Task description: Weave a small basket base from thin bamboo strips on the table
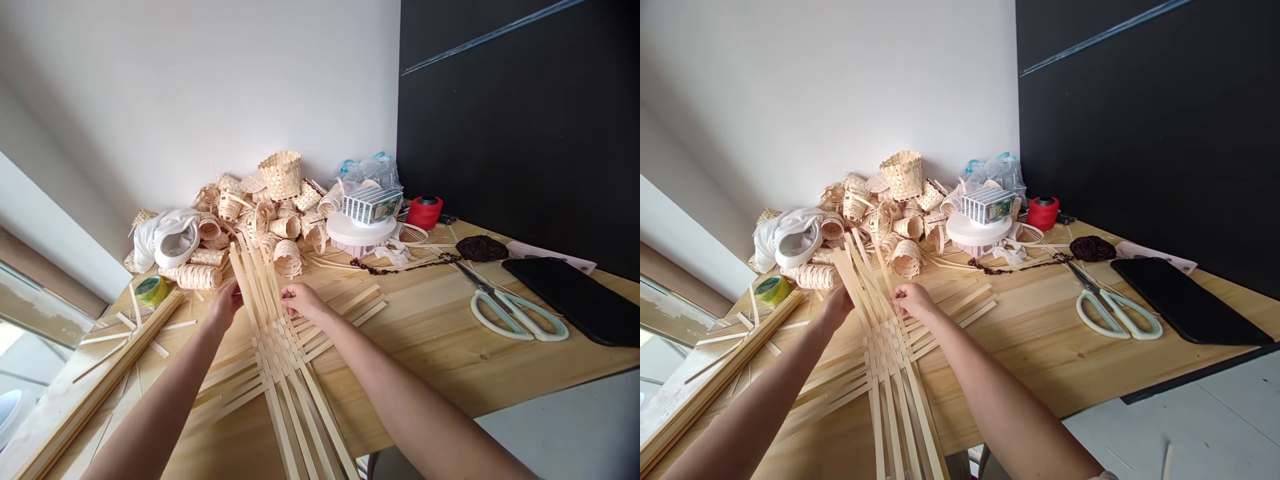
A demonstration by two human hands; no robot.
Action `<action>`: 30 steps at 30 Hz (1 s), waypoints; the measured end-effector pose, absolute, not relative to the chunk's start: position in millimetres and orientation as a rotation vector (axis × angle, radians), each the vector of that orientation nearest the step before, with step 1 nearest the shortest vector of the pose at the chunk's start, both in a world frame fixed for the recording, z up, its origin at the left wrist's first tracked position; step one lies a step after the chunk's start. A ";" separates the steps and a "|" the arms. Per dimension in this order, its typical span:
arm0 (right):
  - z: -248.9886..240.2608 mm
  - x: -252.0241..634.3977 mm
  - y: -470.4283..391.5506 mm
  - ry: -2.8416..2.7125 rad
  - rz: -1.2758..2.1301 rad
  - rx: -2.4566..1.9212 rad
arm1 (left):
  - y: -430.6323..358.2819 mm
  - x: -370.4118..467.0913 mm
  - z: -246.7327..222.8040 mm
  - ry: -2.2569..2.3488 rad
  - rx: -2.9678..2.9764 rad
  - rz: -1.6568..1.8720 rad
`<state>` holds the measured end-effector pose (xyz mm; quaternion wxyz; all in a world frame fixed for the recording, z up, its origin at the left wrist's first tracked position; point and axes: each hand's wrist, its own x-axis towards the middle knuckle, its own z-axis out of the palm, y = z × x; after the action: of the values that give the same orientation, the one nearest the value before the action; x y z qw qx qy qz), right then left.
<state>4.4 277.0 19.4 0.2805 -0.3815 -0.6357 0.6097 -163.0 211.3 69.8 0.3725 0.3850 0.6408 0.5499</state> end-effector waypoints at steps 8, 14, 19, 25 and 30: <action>9.3 2.4 281.5 -1.782 1.568 -1.066 | 114.3 -94.7 54.1 1.796 2.263 0.463; 7.2 5.9 280.3 -1.892 1.482 -1.089 | 125.3 -78.0 31.6 1.948 2.537 -0.088; 5.4 3.8 282.9 -1.967 1.406 -1.132 | 126.1 -91.3 25.2 1.922 2.617 -0.048; 6.3 -1.6 281.5 -2.007 1.366 -1.198 | 125.8 -95.7 18.0 1.877 2.640 -0.027; 8.2 -2.0 278.1 -1.996 1.365 -1.226 | 127.2 -96.2 18.6 1.884 2.649 -0.042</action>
<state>-2.0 278.1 8.2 0.2136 -0.4417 -0.7193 0.4918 -96.2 127.2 18.6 -0.0545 0.8136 0.5787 -0.0129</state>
